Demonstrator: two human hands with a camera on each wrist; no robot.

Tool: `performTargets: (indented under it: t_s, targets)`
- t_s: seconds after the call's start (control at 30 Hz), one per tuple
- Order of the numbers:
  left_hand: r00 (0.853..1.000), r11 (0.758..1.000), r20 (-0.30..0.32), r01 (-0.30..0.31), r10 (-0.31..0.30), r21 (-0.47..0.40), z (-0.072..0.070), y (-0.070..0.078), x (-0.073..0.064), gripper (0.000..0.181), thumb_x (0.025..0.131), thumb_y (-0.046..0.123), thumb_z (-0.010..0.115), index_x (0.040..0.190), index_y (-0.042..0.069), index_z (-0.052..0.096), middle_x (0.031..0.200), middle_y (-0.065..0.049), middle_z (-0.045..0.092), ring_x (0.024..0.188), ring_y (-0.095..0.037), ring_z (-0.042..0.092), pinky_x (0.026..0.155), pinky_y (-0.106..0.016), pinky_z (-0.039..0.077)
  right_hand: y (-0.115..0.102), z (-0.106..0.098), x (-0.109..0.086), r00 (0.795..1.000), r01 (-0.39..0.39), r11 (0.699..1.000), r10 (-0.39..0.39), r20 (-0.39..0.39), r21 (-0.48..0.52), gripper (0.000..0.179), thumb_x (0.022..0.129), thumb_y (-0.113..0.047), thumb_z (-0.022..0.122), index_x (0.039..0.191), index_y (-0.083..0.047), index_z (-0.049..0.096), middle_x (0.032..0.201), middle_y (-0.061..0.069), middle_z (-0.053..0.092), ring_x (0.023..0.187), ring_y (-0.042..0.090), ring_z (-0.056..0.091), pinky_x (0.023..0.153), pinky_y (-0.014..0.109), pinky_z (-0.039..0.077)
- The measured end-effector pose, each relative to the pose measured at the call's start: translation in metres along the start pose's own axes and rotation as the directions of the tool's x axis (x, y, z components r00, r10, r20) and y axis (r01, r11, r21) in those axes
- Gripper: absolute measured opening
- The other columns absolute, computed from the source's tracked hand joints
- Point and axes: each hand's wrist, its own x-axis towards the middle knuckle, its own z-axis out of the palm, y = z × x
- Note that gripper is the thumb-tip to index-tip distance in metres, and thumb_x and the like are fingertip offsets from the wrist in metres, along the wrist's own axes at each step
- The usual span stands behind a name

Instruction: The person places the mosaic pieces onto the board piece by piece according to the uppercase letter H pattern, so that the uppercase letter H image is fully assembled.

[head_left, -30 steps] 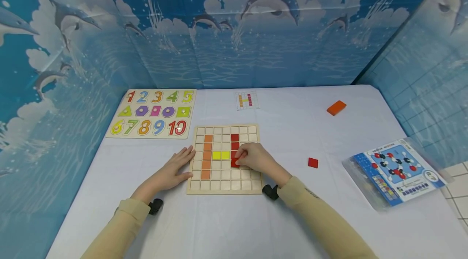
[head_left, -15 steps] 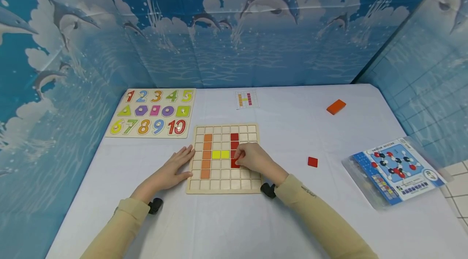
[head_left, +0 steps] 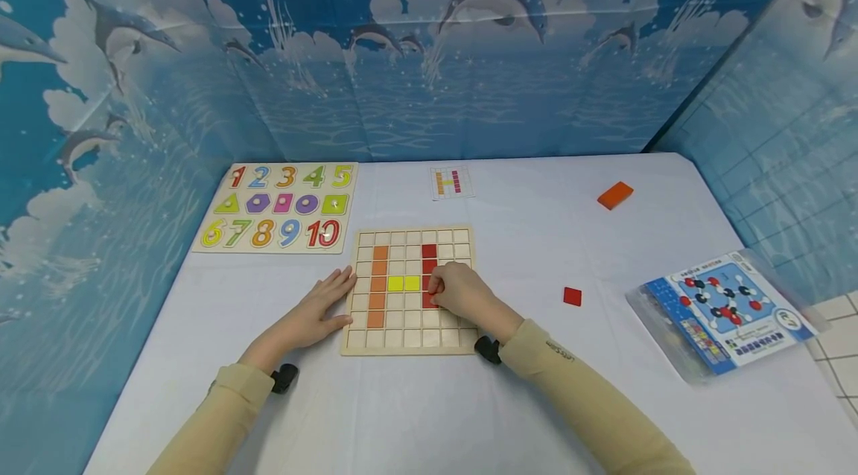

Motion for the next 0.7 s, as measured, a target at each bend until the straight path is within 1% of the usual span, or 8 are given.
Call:
performTargets:
  t_s: [0.1,0.2,0.37,0.5,0.57,0.7]
  targets:
    - [1.000,1.000,0.000,-0.004,0.004,-0.002,0.000,0.000,0.000,0.074,0.094,0.019,0.066,0.156,0.007,0.026,0.166,-0.010,0.014,0.153,-0.034,0.008,0.125,-0.056,0.006,0.000,0.000,0.000,1.000,-0.001,1.000,0.001,0.004,0.002,0.011,0.084,-0.004,0.075,0.081,-0.009,0.066,0.076,0.002,0.056,0.070,0.015,0.051,0.062,0.022,0.043]
    - [1.000,1.000,0.000,-0.005,0.005,-0.003,0.000,0.000,0.000,0.074,0.094,0.019,0.066,0.156,0.007,0.026,0.166,-0.011,0.014,0.154,-0.034,0.008,0.125,-0.056,0.006,0.001,-0.001,-0.001,1.000,-0.007,0.999,0.006,0.015,0.040,0.008,0.084,-0.005,0.076,0.084,-0.008,0.068,0.077,0.001,0.059,0.071,0.014,0.052,0.064,0.023,0.045]
    - [1.000,1.000,-0.007,-0.006,0.006,-0.003,0.000,-0.001,0.000,0.074,0.094,0.019,0.066,0.156,0.007,0.026,0.166,-0.011,0.014,0.154,-0.034,0.008,0.125,-0.056,0.006,0.008,-0.005,-0.006,1.000,0.025,0.995,-0.027,0.016,0.094,0.008,0.086,-0.009,0.075,0.091,-0.007,0.069,0.080,-0.001,0.063,0.074,0.012,0.056,0.068,0.023,0.049]
    - [1.000,1.000,-0.006,-0.010,0.010,-0.006,0.001,-0.002,0.000,0.074,0.094,0.019,0.066,0.156,0.007,0.026,0.166,-0.010,0.014,0.154,-0.034,0.008,0.125,-0.056,0.006,0.016,-0.011,-0.015,0.999,0.047,0.989,-0.047,-0.003,0.143,0.008,0.088,-0.012,0.071,0.095,-0.008,0.070,0.083,-0.001,0.065,0.077,0.011,0.057,0.070,0.024,0.050]
    - [1.000,1.000,-0.003,-0.011,0.011,-0.009,0.001,-0.002,0.000,0.074,0.095,0.019,0.066,0.156,0.007,0.025,0.166,-0.010,0.014,0.154,-0.034,0.008,0.125,-0.056,0.006,0.022,-0.015,-0.021,0.999,0.045,0.985,-0.042,-0.016,0.169,0.008,0.089,-0.012,0.070,0.096,-0.008,0.070,0.084,-0.001,0.065,0.077,0.011,0.057,0.070,0.024,0.050]
    - [1.000,1.000,-0.004,-0.009,0.009,-0.013,0.001,-0.001,-0.001,0.075,0.094,0.019,0.066,0.156,0.007,0.025,0.166,-0.010,0.013,0.154,-0.034,0.008,0.125,-0.056,0.005,0.038,-0.024,-0.032,0.999,0.028,0.982,-0.021,-0.039,0.188,0.008,0.089,-0.012,0.069,0.096,-0.009,0.069,0.084,0.000,0.065,0.077,0.012,0.057,0.068,0.024,0.049]
